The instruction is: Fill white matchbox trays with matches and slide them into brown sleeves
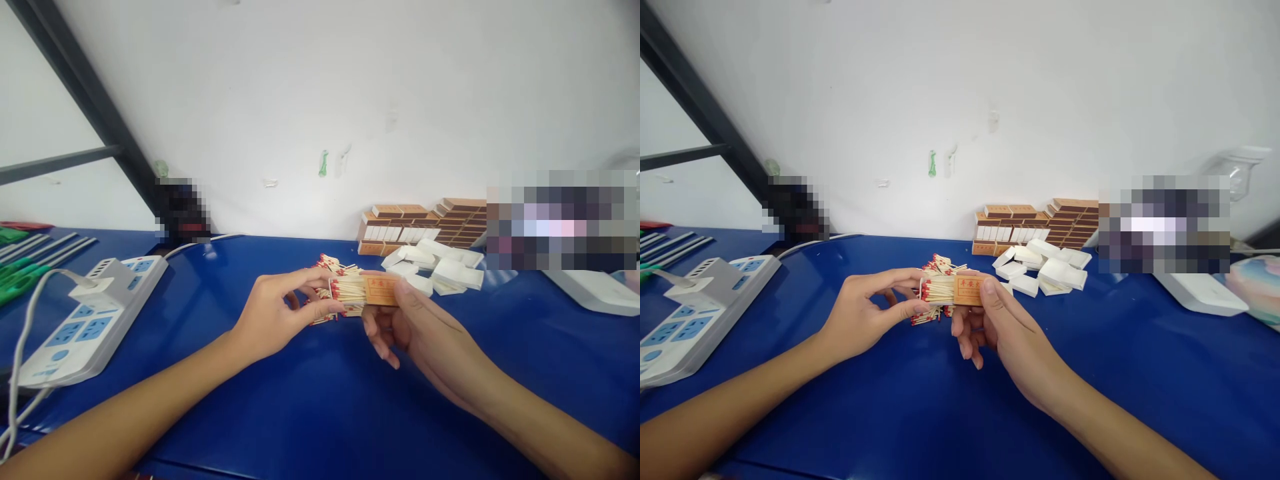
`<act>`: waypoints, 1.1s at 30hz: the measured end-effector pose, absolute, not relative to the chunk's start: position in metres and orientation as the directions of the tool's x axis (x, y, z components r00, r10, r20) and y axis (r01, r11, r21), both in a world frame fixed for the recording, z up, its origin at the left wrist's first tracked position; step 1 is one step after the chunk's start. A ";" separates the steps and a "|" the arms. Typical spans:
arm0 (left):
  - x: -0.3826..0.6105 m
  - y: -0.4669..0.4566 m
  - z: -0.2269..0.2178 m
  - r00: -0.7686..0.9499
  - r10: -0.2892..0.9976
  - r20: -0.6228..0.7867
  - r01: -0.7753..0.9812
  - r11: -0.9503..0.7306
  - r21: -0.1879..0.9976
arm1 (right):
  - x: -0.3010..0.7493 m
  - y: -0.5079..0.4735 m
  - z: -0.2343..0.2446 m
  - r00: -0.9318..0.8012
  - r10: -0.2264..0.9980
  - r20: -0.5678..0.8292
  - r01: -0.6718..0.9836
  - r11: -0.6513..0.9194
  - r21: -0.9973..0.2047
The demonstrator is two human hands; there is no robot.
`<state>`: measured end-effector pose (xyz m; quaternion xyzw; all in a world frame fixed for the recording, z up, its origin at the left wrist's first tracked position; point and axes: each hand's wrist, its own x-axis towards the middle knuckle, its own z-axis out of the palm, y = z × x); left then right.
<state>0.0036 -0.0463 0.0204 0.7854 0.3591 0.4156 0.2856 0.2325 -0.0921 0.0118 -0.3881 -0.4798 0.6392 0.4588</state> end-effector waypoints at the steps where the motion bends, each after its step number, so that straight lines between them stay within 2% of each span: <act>1: 0.004 -0.046 0.020 0.413 0.795 0.444 0.324 -0.584 0.744 | 0.234 -0.091 0.011 -0.273 0.960 -0.056 -0.203 -0.114 -0.972; 8: 0.005 -0.049 0.016 0.453 0.779 0.433 0.249 -0.577 0.778 | 0.232 -0.095 0.015 -0.254 0.965 -0.070 -0.164 -0.114 -0.980; 12: 0.006 -0.052 0.015 0.505 0.729 0.463 0.174 -0.611 0.773 | 0.232 -0.098 0.015 -0.286 0.955 -0.082 -0.047 -0.100 -0.994; 15: 0.006 -0.052 0.016 0.537 0.716 0.446 0.178 -0.613 0.770 | 0.236 -0.098 0.014 -0.259 0.964 -0.063 0.063 -0.048 -0.997; 20: 0.003 -0.054 0.020 0.692 0.595 0.410 0.294 -0.750 0.592 | 0.242 -0.099 0.019 -0.322 0.944 -0.077 0.210 -0.009 -0.978; 23: 0.000 -0.054 0.020 0.739 0.554 0.384 0.305 -0.783 0.542 | 0.246 -0.100 0.024 -0.341 0.937 -0.075 0.306 0.035 -0.951; 27: -0.001 -0.053 0.018 0.705 0.606 0.369 0.343 -0.747 0.570 | 0.249 -0.099 0.024 -0.322 0.946 -0.032 0.381 0.099 -0.919; 33: 0.003 -0.056 0.020 0.708 0.670 0.222 0.336 -0.596 0.729 | 0.251 -0.096 0.022 -0.317 0.948 -0.002 0.431 0.142 -0.891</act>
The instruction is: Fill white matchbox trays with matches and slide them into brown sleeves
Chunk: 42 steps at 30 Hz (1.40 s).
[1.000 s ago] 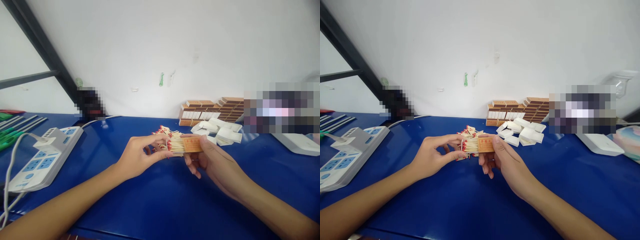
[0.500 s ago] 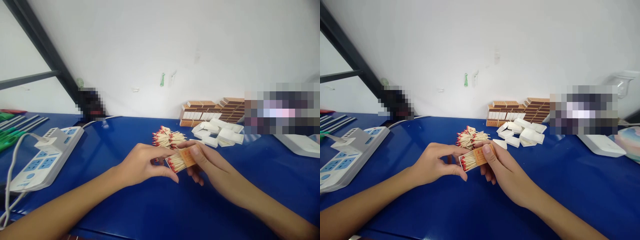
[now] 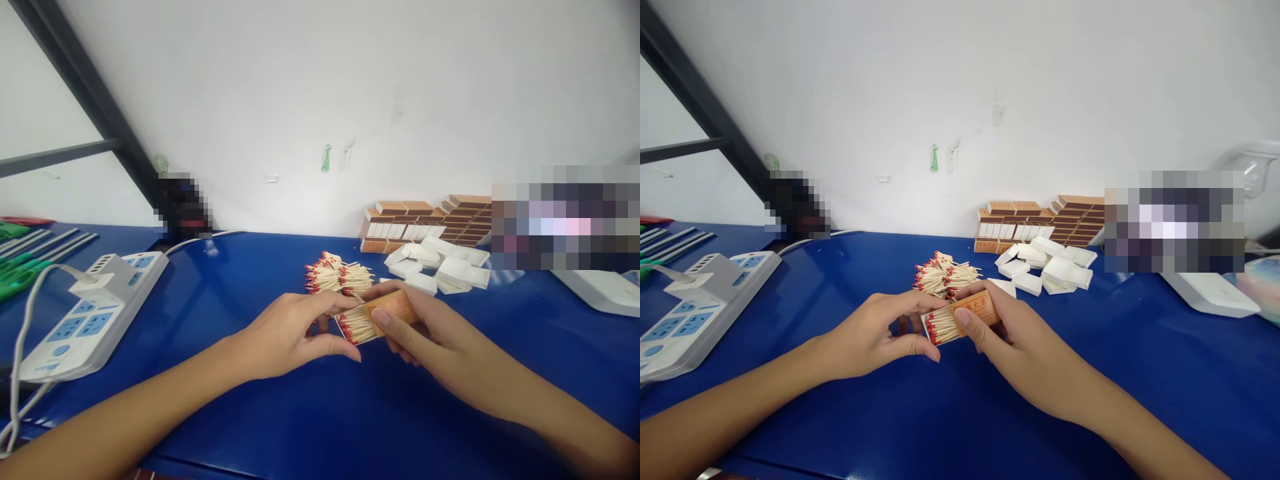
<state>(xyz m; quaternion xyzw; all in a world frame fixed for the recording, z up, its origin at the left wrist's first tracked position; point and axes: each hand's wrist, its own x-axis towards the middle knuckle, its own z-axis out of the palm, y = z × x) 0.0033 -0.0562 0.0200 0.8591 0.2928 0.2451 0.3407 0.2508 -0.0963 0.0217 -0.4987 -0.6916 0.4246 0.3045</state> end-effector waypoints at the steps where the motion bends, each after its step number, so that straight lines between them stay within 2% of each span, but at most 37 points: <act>1: 0.003 -0.057 0.021 0.706 0.677 0.209 0.334 -0.578 0.744 | 0.251 -0.096 0.022 -0.308 0.951 -0.011 0.415 0.124 -0.901; 4: 0.002 -0.058 0.022 0.685 0.704 0.188 0.343 -0.540 0.768 | 0.247 -0.097 0.024 -0.260 0.965 -0.024 0.316 0.061 -0.947; 7: 0.001 -0.059 0.023 0.674 0.715 0.185 0.346 -0.527 0.777 | 0.242 -0.099 0.023 -0.204 0.979 0.022 0.266 0.077 -0.961; 14: 0.002 -0.059 0.024 0.696 0.688 0.203 0.316 -0.548 0.774 | 0.239 -0.099 0.024 -0.265 0.964 -0.024 0.273 0.052 -0.961; 21: 0.005 -0.056 0.013 0.597 0.752 0.278 0.218 -0.487 0.846 | 0.232 -0.101 0.014 -0.184 0.978 0.096 0.308 0.150 -0.940; 23: 0.007 -0.056 0.010 0.532 0.780 0.329 0.165 -0.477 0.863 | 0.231 -0.101 0.012 -0.191 0.978 0.080 0.230 0.124 -0.965; 27: 0.010 -0.060 0.008 0.461 0.810 0.362 0.116 -0.460 0.880 | 0.228 -0.103 0.012 -0.248 0.968 -0.037 0.025 -0.032 -0.999; 32: 0.011 -0.066 0.010 0.528 0.774 0.348 0.090 -0.459 0.884 | 0.229 -0.105 0.017 -0.229 0.974 -0.003 0.192 0.042 -0.981; 36: 0.012 -0.064 0.011 0.614 0.749 0.247 0.070 -0.364 0.929 | 0.236 -0.106 0.020 -0.343 0.939 0.040 0.197 0.113 -0.974; 39: 0.012 -0.064 0.012 0.645 0.738 0.197 0.038 -0.289 0.957 | 0.237 -0.108 0.022 -0.436 0.900 -0.023 0.207 0.076 -0.976; 42: 0.012 -0.064 0.014 0.660 0.728 0.186 0.063 -0.301 0.952 | 0.235 -0.112 0.024 -0.510 0.854 -0.101 0.231 0.022 -0.973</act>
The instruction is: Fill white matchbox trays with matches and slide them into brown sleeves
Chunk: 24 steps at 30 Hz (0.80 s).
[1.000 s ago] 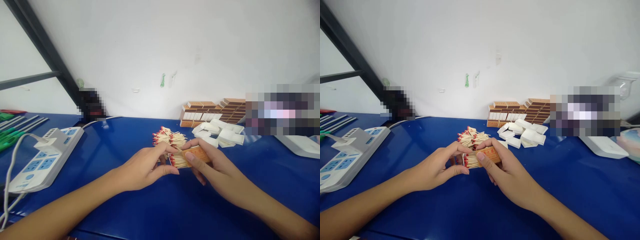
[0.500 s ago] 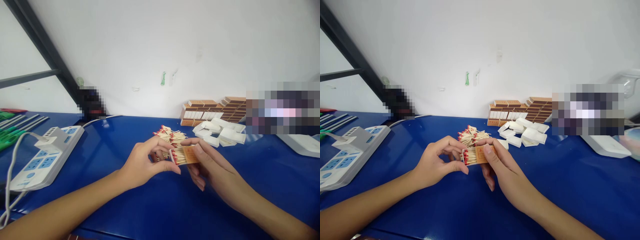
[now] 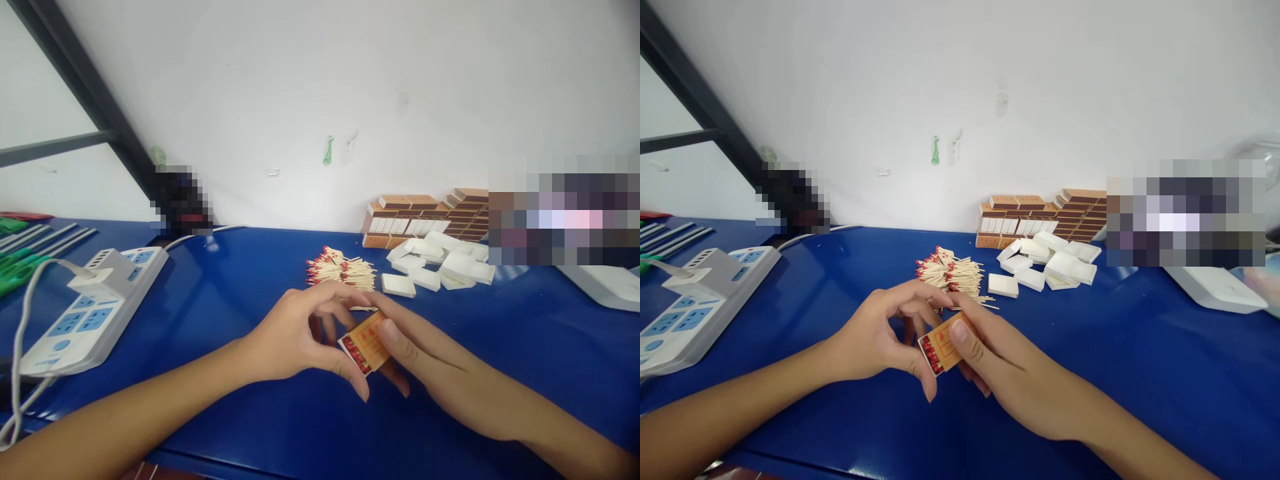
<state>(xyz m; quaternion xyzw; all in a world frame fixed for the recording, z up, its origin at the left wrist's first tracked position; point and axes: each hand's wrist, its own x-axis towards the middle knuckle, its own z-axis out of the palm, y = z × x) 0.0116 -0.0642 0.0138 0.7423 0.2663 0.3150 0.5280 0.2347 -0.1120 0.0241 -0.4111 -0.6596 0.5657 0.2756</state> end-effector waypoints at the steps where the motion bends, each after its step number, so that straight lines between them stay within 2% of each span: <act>1: 0.011 -0.064 0.014 0.668 0.720 0.189 0.078 -0.320 0.944 | 0.233 -0.114 0.024 -0.528 0.841 -0.119 0.238 0.012 -0.971; 4: 0.011 -0.063 0.011 0.676 0.697 0.238 0.114 -0.418 0.901 | 0.232 -0.119 0.024 -0.529 0.838 -0.136 0.264 0.010 -0.965; 8: 0.012 -0.063 0.004 0.696 0.644 0.318 0.135 -0.552 0.823 | 0.233 -0.123 0.020 -0.432 0.890 -0.146 0.357 0.020 -0.934; 12: 0.011 -0.065 0.008 0.707 0.634 0.314 0.172 -0.585 0.792 | 0.233 -0.120 0.015 -0.435 0.877 -0.203 0.386 -0.021 -0.922; 15: 0.005 -0.054 0.022 0.647 0.687 0.330 0.201 -0.571 0.796 | 0.236 -0.110 0.015 -0.393 0.918 -0.045 0.420 0.135 -0.897; 19: -0.008 -0.004 0.039 0.502 0.815 0.290 0.389 -0.512 0.765 | 0.249 -0.092 0.018 -0.319 0.934 0.162 0.587 0.329 -0.740; 21: -0.013 0.032 0.041 0.514 0.819 0.255 0.446 -0.509 0.736 | 0.257 -0.085 0.018 -0.299 0.934 0.195 0.675 0.352 -0.649; 24: -0.017 0.083 0.039 0.572 0.810 0.127 0.572 -0.505 0.647 | 0.263 -0.078 0.014 -0.319 0.927 0.198 0.760 0.375 -0.531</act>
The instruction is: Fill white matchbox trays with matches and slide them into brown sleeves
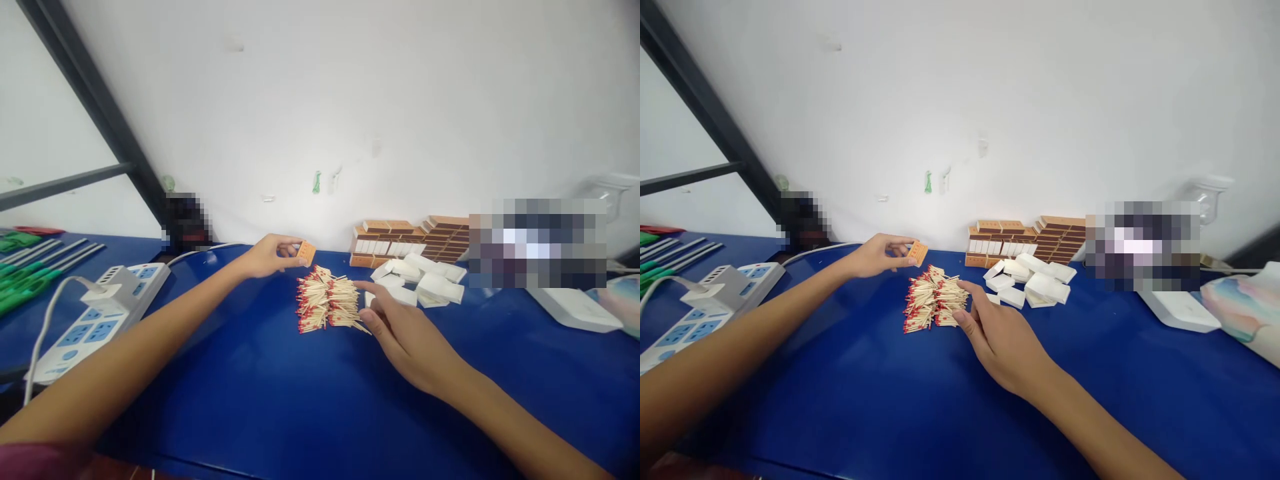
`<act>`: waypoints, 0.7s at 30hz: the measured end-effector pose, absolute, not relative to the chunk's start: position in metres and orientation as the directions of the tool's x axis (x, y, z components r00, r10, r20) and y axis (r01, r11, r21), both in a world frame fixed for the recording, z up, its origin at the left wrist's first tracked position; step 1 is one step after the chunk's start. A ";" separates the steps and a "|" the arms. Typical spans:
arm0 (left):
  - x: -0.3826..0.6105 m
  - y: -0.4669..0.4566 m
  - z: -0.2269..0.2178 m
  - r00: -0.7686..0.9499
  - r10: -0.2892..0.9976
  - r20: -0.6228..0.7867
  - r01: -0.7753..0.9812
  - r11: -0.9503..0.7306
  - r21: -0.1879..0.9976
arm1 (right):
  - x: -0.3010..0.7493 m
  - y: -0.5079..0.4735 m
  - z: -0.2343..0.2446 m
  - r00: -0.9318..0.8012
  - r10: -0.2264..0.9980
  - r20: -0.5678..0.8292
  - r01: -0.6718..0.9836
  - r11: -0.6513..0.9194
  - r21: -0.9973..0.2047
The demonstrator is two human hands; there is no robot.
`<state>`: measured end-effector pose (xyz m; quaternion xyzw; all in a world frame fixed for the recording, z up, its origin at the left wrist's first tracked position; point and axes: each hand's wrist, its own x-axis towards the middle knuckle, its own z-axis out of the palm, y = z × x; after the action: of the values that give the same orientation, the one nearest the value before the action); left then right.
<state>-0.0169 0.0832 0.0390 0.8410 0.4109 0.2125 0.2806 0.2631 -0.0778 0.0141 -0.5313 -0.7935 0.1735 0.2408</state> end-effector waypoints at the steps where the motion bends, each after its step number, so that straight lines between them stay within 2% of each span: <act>1: -0.017 0.096 0.038 0.576 0.811 0.104 0.592 -0.501 0.631 | 0.264 -0.076 0.013 -0.329 0.923 0.200 0.779 0.385 -0.496; 3: -0.016 0.115 0.035 0.531 0.840 0.110 0.652 -0.487 0.581 | 0.265 -0.075 0.010 -0.345 0.914 0.214 0.803 0.405 -0.438; 7: -0.012 0.123 0.027 0.422 0.874 0.242 0.761 -0.486 0.430 | 0.265 -0.075 0.010 -0.372 0.892 0.258 0.804 0.448 -0.392; 11: -0.002 0.118 0.013 0.459 0.846 0.272 0.788 -0.529 0.316 | 0.264 -0.077 0.009 -0.384 0.878 0.287 0.806 0.470 -0.360; 17: 0.009 0.115 0.009 0.474 0.830 0.295 0.797 -0.546 0.258 | 0.270 -0.071 0.014 -0.357 0.894 0.272 0.831 0.436 -0.346; 21: 0.005 0.110 0.017 0.495 0.824 0.275 0.798 -0.556 0.230 | 0.284 -0.063 0.023 -0.272 0.900 0.340 0.875 0.378 -0.302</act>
<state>0.0049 0.1105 0.0170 0.8638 0.4696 0.1787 0.0360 0.2841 -0.0631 0.0233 -0.5569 -0.7969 0.0272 0.2326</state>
